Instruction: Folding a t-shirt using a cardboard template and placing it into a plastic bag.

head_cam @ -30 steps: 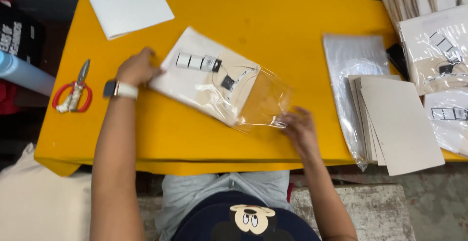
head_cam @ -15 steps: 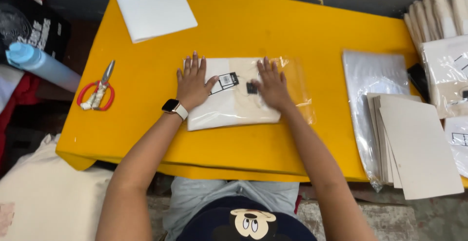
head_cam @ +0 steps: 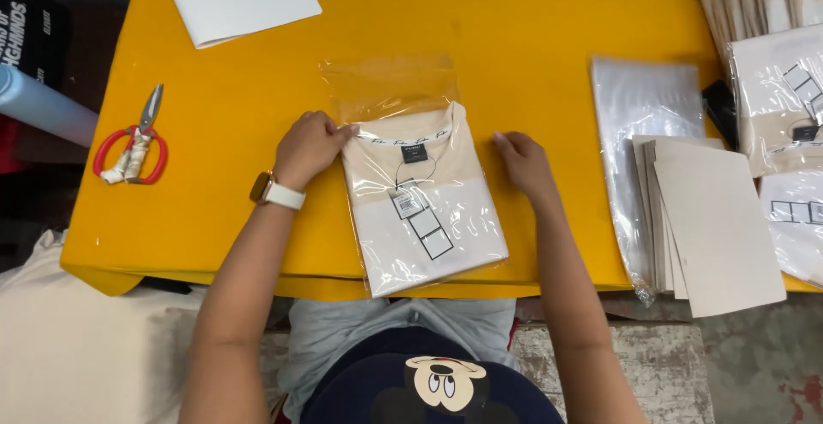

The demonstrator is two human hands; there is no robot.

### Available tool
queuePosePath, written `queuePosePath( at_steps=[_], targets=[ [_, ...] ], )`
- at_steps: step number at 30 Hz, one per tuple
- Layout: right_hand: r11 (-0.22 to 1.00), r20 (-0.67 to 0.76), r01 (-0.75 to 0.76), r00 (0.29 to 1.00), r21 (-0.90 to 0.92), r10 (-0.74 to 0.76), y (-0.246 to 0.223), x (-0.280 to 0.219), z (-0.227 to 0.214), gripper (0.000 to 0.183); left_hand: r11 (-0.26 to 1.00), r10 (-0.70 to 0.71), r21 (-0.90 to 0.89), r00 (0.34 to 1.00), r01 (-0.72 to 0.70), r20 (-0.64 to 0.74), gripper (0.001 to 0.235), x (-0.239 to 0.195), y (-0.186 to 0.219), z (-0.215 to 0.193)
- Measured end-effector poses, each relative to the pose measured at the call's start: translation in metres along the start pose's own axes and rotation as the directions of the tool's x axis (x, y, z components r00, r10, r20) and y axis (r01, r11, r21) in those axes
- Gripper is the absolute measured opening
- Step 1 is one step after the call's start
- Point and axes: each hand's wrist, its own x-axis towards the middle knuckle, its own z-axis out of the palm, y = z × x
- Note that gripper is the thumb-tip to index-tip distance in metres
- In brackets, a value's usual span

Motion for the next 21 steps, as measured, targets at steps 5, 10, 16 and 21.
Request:
queuePosePath(
  at_steps=[5,10,16,21],
  targets=[
    [0.994,0.151,0.038,0.987,0.107,-0.054,-0.055,0.029,0.015,0.057,0.972,-0.056,-0.231,0.997,0.042,-0.055,0.03,0.022,-0.021,0.023],
    [0.7,0.446,-0.307,0.895,0.645,-0.018,-0.061,0.054,0.005,0.06,0.652,-0.145,-0.751,0.989,0.102,0.009,0.05,0.023,-0.027,0.03],
    [0.777,0.361,-0.176,0.93,0.605,-0.071,-0.073,0.04,-0.023,0.041,0.628,-0.049,-0.776,0.999,0.05,0.025,0.059,0.02,-0.015,0.025],
    [0.645,0.012,0.085,0.989,0.76,-0.144,-0.105,0.046,-0.093,0.01,0.614,0.172,-0.667,0.896,-0.422,-0.409,0.038,0.058,0.044,-0.031]
  ],
)
